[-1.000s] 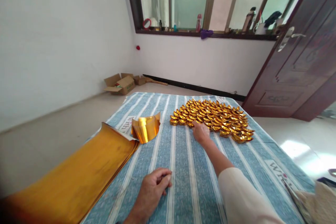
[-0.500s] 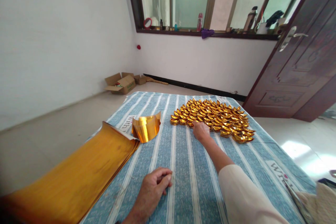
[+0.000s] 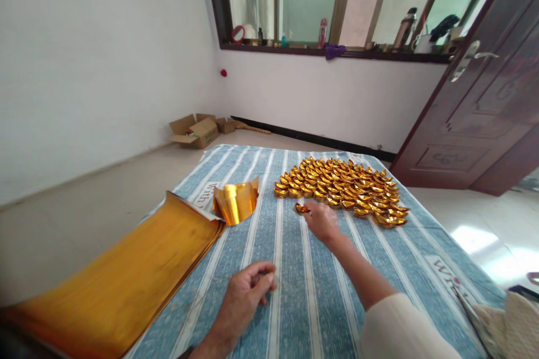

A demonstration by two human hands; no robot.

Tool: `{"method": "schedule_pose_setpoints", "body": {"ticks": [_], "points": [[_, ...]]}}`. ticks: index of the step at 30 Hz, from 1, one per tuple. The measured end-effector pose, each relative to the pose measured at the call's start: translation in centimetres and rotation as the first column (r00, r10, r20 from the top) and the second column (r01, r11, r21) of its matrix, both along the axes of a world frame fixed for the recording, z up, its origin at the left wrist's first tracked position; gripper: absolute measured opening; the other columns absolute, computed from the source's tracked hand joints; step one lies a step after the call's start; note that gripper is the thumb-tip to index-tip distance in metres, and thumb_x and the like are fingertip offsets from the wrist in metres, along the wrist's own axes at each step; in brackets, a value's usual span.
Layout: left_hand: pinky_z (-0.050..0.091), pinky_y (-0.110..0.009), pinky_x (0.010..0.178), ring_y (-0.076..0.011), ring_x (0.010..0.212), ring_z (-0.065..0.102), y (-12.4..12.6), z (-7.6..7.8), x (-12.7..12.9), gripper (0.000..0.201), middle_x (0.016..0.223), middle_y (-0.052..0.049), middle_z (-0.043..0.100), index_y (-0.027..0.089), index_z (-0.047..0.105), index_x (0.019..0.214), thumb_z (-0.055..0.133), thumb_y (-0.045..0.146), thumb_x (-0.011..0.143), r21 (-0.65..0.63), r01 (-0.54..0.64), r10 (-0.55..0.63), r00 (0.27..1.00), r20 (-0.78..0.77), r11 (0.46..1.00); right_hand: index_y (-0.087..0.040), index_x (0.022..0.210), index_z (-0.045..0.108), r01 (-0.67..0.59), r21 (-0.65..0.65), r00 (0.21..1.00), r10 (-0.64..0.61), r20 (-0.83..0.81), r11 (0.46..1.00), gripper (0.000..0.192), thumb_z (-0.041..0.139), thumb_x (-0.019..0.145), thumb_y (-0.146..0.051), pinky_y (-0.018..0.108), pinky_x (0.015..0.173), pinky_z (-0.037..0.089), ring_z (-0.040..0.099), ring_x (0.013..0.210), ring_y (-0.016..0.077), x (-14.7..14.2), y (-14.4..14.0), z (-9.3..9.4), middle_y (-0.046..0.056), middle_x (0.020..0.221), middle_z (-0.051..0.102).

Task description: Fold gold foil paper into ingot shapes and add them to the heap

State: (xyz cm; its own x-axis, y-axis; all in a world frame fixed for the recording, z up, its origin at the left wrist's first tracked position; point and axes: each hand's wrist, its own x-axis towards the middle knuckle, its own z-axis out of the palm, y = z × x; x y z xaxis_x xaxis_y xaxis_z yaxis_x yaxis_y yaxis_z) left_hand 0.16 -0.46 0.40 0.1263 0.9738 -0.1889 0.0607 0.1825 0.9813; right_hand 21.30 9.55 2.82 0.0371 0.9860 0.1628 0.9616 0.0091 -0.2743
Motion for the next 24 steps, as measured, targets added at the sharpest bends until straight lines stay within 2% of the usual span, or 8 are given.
{"method": "schedule_pose_setpoints", "body": {"ticks": [2, 5, 7, 9, 13, 17, 21, 24], "points": [[0.046, -0.025, 0.048, -0.0190, 0.065, 0.065, 0.0, 0.3, 0.0, 0.037, 0.082, -0.009, 0.071, 0.011, 0.068, 0.097, 0.070, 0.032, 0.066, -0.040, -0.048, 0.052, 0.995, 0.089, 0.998, -0.025, 0.106, 0.069, -0.059, 0.023, 0.997, 0.060, -0.045, 0.998, 0.023, 0.053, 0.090, -0.026, 0.024, 0.063, 0.041, 0.066, 0.070, 0.0176, -1.1, -2.6, 0.1, 0.002, 0.075, 0.072], [0.048, -0.023, 0.052, -0.0213, 0.080, 0.068, 0.0, 1.0, -0.2, 0.046, 0.103, -0.012, 0.070, 0.013, 0.066, 0.105, 0.077, 0.029, 0.064, -0.143, -0.080, 0.117, 0.956, 0.270, 0.986, -0.023, 0.103, 0.069, -0.149, 0.064, 0.980, 0.156, -0.124, 0.987, 0.023, 0.049, 0.093, -0.029, 0.021, 0.060, 0.040, 0.061, 0.060, 0.0132, -3.1, -6.5, 0.1, 0.000, 0.071, 0.070], [0.050, -0.023, 0.058, -0.0219, 0.091, 0.067, 0.0, 1.4, -0.4, 0.044, 0.107, -0.012, 0.070, 0.014, 0.068, 0.104, 0.080, 0.030, 0.065, -0.205, -0.051, 0.130, 0.908, 0.397, 0.978, -0.021, 0.098, 0.070, -0.218, 0.190, 0.922, 0.266, -0.282, 0.957, 0.023, 0.049, 0.093, -0.028, 0.020, 0.055, 0.038, 0.057, 0.052, 0.0114, -4.3, -8.5, 0.1, 0.000, 0.065, 0.068], [0.050, -0.022, 0.064, -0.0206, 0.094, 0.066, -0.1, 1.6, -0.5, 0.041, 0.106, -0.011, 0.070, 0.013, 0.070, 0.101, 0.083, 0.029, 0.065, -0.220, -0.016, 0.124, 0.865, 0.487, 0.975, -0.022, 0.097, 0.070, -0.227, 0.255, 0.880, 0.310, -0.360, 0.940, 0.022, 0.050, 0.092, -0.028, 0.019, 0.052, 0.037, 0.055, 0.048, 0.0106, -5.3, -9.9, 0.1, -0.001, 0.061, 0.065], [0.051, -0.022, 0.068, -0.0177, 0.087, 0.066, -0.1, 1.7, -0.6, 0.035, 0.098, -0.009, 0.072, 0.012, 0.074, 0.092, 0.087, 0.023, 0.062, -0.221, -0.005, 0.136, 0.803, 0.580, 0.975, -0.021, 0.093, 0.070, -0.164, 0.312, 0.873, 0.285, -0.396, 0.936, 0.018, 0.054, 0.088, -0.028, 0.020, 0.047, 0.035, 0.050, 0.041, 0.0103, -6.7, -10.9, -0.1, -0.003, 0.053, 0.060], [0.052, -0.024, 0.071, -0.0160, 0.082, 0.066, 0.0, 1.4, -0.8, 0.026, 0.090, -0.006, 0.073, 0.013, 0.074, 0.085, 0.087, 0.020, 0.063, -0.247, -0.003, 0.170, 0.734, 0.658, 0.969, -0.021, 0.097, 0.070, -0.171, 0.328, 0.829, 0.316, -0.461, 0.929, 0.018, 0.055, 0.089, -0.029, 0.020, 0.048, 0.037, 0.052, 0.043, 0.0100, -7.5, -11.4, 0.1, -0.002, 0.058, 0.064], [0.053, -0.026, 0.076, -0.0157, 0.083, 0.066, 0.1, 1.2, -1.0, 0.023, 0.091, -0.006, 0.073, 0.013, 0.074, 0.086, 0.085, 0.018, 0.066, -0.232, 0.090, 0.120, 0.649, 0.751, 0.968, -0.020, 0.100, 0.070, -0.183, 0.327, 0.791, 0.337, -0.511, 0.927, 0.019, 0.057, 0.089, -0.029, 0.019, 0.047, 0.037, 0.052, 0.043, 0.0090, -7.9, -11.8, 0.4, -0.003, 0.056, 0.062], [0.054, -0.026, 0.073, -0.0158, 0.081, 0.066, 0.2, 1.1, -1.1, 0.019, 0.090, -0.007, 0.073, 0.012, 0.074, 0.086, 0.083, 0.019, 0.070, -0.224, 0.156, 0.089, 0.597, 0.797, 0.962, -0.019, 0.100, 0.070, -0.243, 0.312, 0.763, 0.379, -0.523, 0.919, 0.018, 0.059, 0.088, -0.027, 0.018, 0.048, 0.037, 0.051, 0.044, 0.0080, -7.7, -11.9, 0.6, -0.005, 0.056, 0.060]]}}
